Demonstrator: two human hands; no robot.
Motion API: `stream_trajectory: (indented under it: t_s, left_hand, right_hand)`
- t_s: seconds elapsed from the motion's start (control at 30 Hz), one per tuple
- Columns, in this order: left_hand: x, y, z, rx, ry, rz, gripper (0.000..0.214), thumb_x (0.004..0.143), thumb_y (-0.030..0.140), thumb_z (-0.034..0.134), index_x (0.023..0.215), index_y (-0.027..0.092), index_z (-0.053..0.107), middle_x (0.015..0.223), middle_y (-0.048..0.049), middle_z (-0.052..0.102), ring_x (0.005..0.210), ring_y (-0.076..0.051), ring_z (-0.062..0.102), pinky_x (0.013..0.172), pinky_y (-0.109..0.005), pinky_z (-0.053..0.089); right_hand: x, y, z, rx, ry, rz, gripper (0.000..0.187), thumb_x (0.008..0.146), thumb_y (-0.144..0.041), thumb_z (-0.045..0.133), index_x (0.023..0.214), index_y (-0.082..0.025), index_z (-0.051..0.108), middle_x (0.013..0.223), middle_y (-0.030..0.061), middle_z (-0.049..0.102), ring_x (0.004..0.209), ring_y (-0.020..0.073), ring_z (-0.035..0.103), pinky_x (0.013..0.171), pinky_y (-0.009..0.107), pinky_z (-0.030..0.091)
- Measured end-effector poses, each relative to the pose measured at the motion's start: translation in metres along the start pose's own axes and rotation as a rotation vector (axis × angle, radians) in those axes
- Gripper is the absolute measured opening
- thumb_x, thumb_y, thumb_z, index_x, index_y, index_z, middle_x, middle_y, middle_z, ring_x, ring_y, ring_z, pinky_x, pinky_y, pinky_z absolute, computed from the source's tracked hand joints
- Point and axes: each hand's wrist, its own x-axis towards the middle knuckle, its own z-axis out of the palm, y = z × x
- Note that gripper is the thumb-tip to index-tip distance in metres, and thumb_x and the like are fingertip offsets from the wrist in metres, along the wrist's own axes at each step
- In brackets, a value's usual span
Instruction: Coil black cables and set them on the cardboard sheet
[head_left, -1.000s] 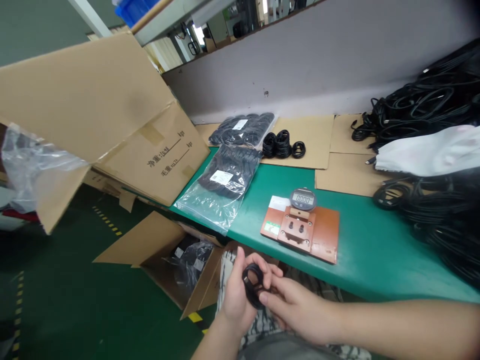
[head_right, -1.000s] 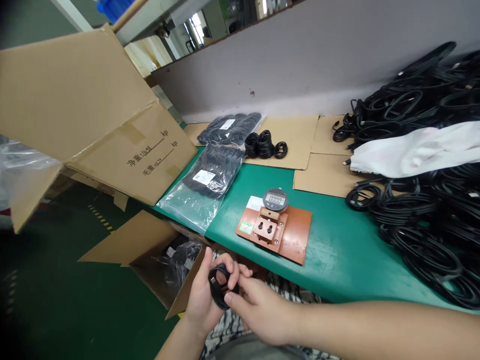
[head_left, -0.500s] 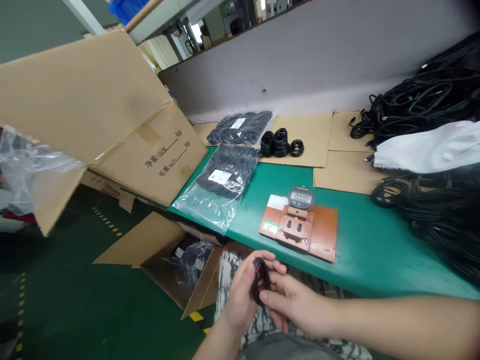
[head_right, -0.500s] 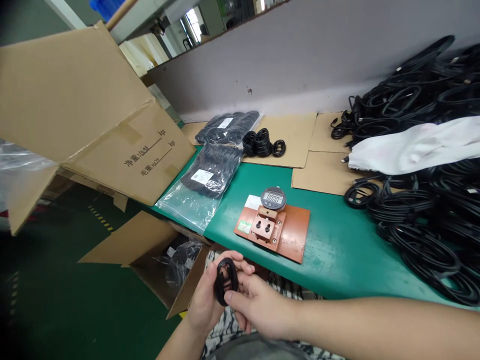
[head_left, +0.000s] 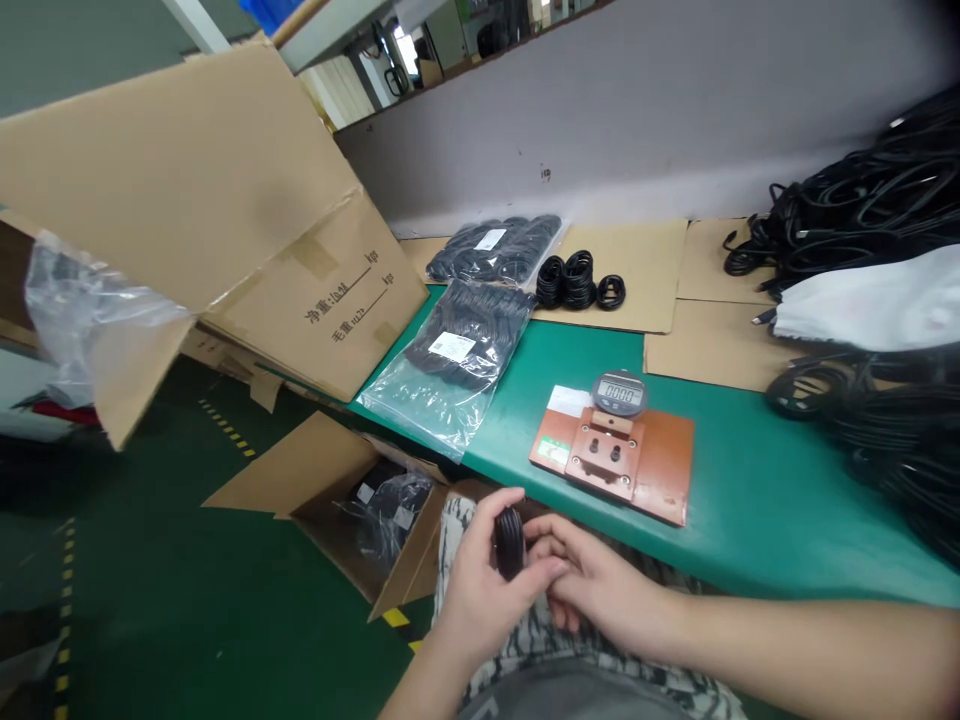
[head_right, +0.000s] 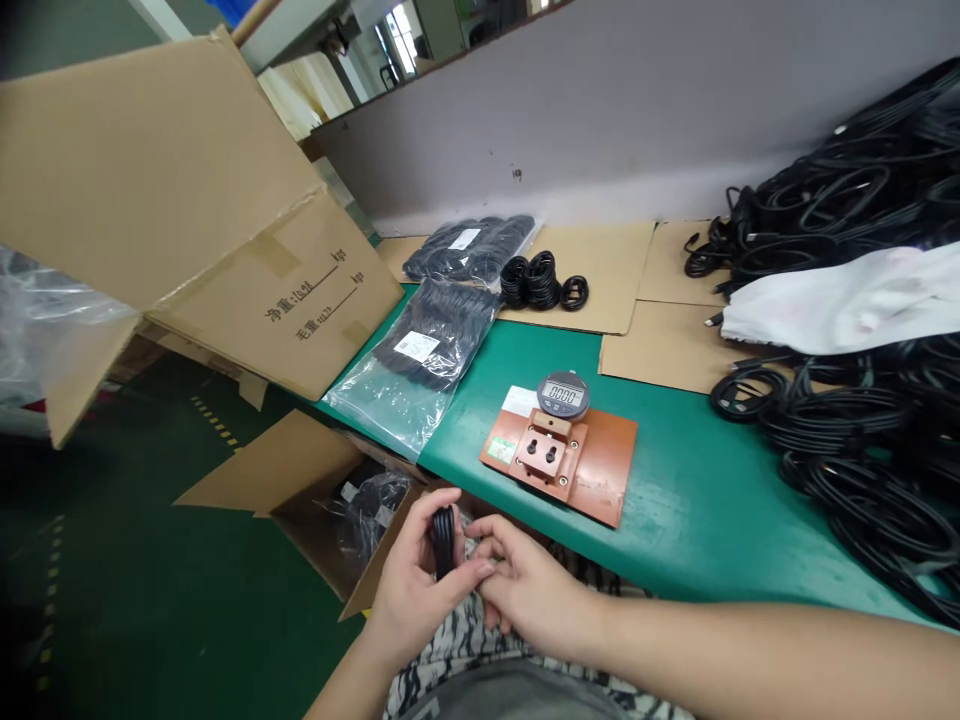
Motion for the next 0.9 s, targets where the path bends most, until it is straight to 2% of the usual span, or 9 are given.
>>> stream_trajectory:
  t_s: [0.17,0.37,0.5,0.57,0.67,0.77,0.83,0.9]
  left_hand:
    - [0.002,0.004,0.000,0.019,-0.072,-0.033,0.039,0.071,0.028,0.076,0.103,0.023,0.054,0.096,-0.0005,0.058,0.088,-0.018,0.058,0.079,-0.029,0.046]
    - [0.002,0.001,0.004,0.019,-0.072,-0.079,0.049,0.072,0.028,0.074,0.116,0.025,0.052,0.106,-0.0017,0.058,0.096,-0.019,0.057,0.087,-0.031,0.045]
    - [0.003,0.006,0.002,0.056,-0.101,-0.062,0.038,0.073,0.028,0.074,0.107,0.024,0.058,0.105,-0.0022,0.060,0.100,-0.020,0.057,0.090,-0.031,0.044]
    - [0.003,0.007,0.001,0.045,-0.117,-0.096,0.051,0.072,0.028,0.074,0.119,0.026,0.054,0.111,-0.0032,0.060,0.103,-0.021,0.057,0.092,-0.033,0.044]
    - [0.001,0.007,0.001,-0.046,-0.139,-0.164,0.072,0.075,0.032,0.072,0.138,0.028,0.039,0.115,-0.0050,0.060,0.102,-0.022,0.059,0.090,-0.034,0.047]
    - [0.000,0.008,0.000,-0.144,-0.118,-0.196,0.057,0.085,0.040,0.061,0.138,0.025,0.043,0.123,-0.0075,0.059,0.109,-0.023,0.057,0.093,-0.034,0.047]
    - [-0.001,0.010,-0.002,-0.186,-0.107,-0.252,0.050,0.090,0.045,0.053,0.135,0.025,0.049,0.132,-0.0076,0.055,0.109,-0.024,0.057,0.086,-0.031,0.050]
    - [-0.002,0.011,-0.005,-0.253,-0.128,-0.309,0.049,0.091,0.048,0.048,0.134,0.025,0.051,0.133,-0.0080,0.054,0.100,-0.023,0.060,0.072,-0.029,0.052]
  right_hand:
    - [-0.003,-0.003,0.001,-0.069,-0.013,0.000,0.031,0.077,-0.019,0.048,0.108,-0.018,0.042,0.078,-0.0046,0.048,0.049,0.0059,0.049,0.045,0.022,0.036]
    - [-0.005,-0.004,0.003,-0.085,-0.012,-0.009,0.031,0.078,-0.012,0.045,0.109,-0.017,0.042,0.073,-0.0062,0.046,0.049,0.0056,0.047,0.047,0.021,0.038]
    - [-0.003,-0.002,0.002,-0.072,-0.026,-0.038,0.029,0.078,-0.015,0.048,0.107,-0.017,0.043,0.073,-0.0067,0.045,0.049,0.0052,0.046,0.048,0.022,0.038]
    - [-0.002,-0.001,0.002,-0.064,-0.028,-0.049,0.030,0.078,-0.016,0.049,0.106,-0.018,0.043,0.074,-0.0065,0.045,0.048,0.0050,0.045,0.047,0.021,0.038]
    - [-0.002,0.001,0.002,-0.067,-0.013,-0.060,0.028,0.079,-0.019,0.050,0.106,-0.018,0.042,0.076,-0.0052,0.047,0.048,0.0051,0.047,0.046,0.021,0.038]
    - [-0.003,-0.001,0.001,-0.091,0.007,-0.055,0.024,0.085,-0.027,0.049,0.106,-0.018,0.043,0.079,-0.0033,0.051,0.050,0.0054,0.048,0.046,0.021,0.037]
    - [-0.004,-0.002,0.001,-0.107,0.007,-0.045,0.025,0.088,-0.030,0.049,0.109,-0.018,0.042,0.080,-0.0022,0.054,0.052,0.0061,0.049,0.047,0.021,0.038]
    - [-0.004,-0.003,0.001,-0.128,0.017,-0.032,0.030,0.089,-0.032,0.049,0.114,-0.018,0.041,0.075,-0.0021,0.056,0.054,0.0074,0.049,0.049,0.021,0.039]
